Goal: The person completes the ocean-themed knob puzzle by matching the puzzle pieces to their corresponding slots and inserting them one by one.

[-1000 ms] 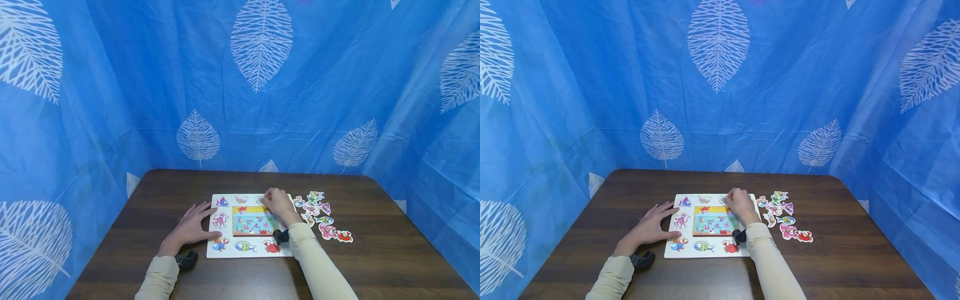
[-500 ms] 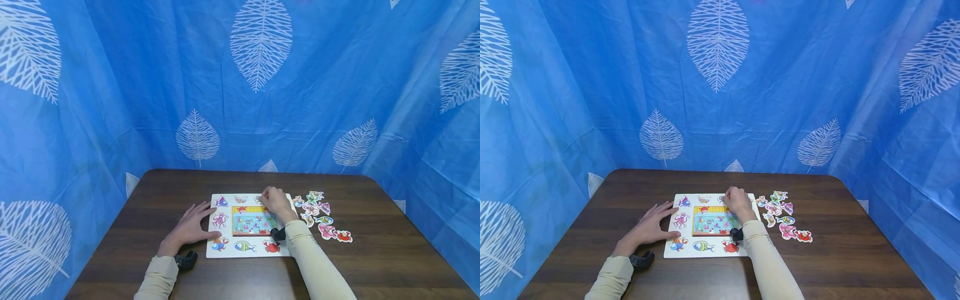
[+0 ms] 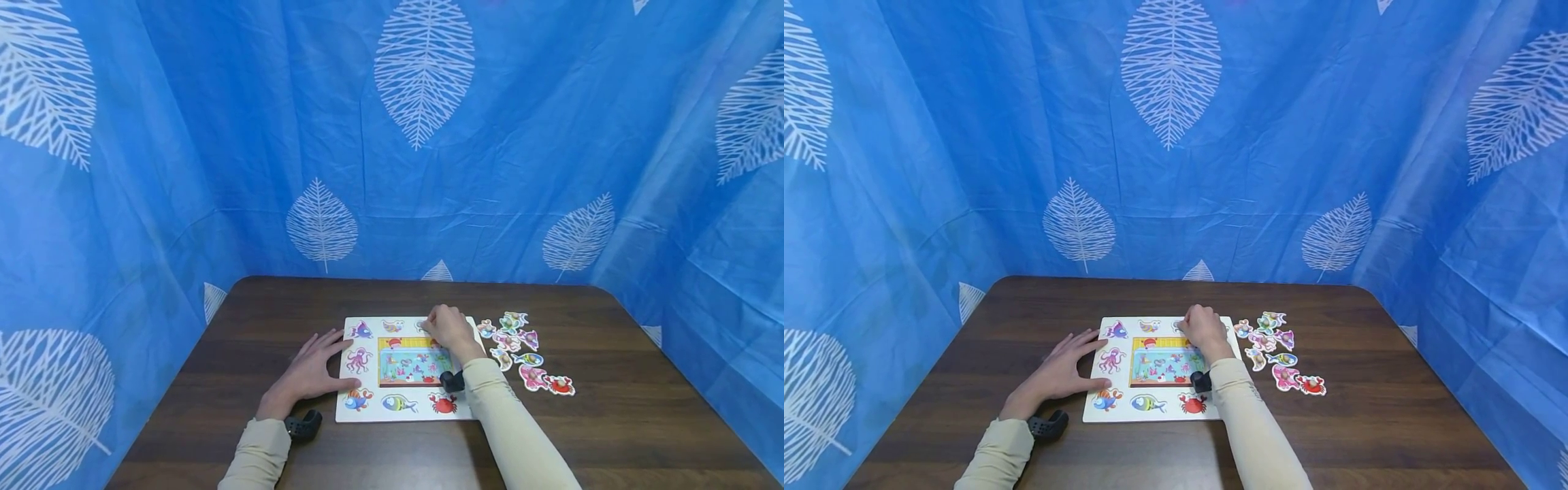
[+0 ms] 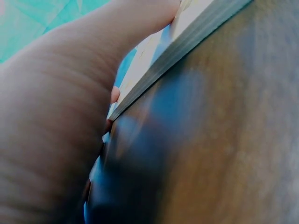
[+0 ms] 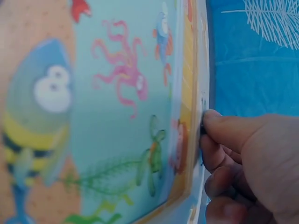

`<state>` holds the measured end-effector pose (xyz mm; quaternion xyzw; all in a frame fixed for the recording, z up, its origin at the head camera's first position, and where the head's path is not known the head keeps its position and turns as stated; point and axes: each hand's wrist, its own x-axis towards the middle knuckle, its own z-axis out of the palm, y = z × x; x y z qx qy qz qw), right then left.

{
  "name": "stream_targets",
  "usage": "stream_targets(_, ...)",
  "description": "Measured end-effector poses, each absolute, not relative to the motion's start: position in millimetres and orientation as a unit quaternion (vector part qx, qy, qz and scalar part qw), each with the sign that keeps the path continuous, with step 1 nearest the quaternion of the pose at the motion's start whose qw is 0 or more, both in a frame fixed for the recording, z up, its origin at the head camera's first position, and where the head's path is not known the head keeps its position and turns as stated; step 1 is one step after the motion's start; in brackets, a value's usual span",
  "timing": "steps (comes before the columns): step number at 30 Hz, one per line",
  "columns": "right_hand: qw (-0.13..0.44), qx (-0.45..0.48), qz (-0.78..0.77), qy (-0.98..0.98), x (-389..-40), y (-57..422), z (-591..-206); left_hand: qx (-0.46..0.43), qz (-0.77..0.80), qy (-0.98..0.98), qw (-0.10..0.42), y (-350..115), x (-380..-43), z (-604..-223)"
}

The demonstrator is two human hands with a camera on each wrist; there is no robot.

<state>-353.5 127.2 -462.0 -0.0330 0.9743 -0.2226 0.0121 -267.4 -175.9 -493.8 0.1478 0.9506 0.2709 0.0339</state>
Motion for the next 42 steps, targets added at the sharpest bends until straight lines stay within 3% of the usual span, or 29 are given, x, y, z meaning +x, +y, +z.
stream_targets(15,-0.042,-0.041,-0.247,0.967,-334.6,130.6,-481.3,0.141,0.273,0.951,0.038,-171.8,-265.0,-502.6)
stream_targets(25,-0.048,-0.076,-0.28,0.956,-325.6,139.0,-481.6,0.144,0.268,0.952,0.029,-172.4,-264.7,-503.9)
stream_targets(31,-0.042,-0.108,-0.295,0.948,-316.1,147.8,-483.0,0.143,0.271,0.952,0.022,-171.9,-265.5,-504.8)
stream_targets(42,0.018,-0.16,-0.324,0.932,-307.7,175.4,-465.8,0.15,0.267,0.952,0.017,-174.7,-267.4,-504.2)
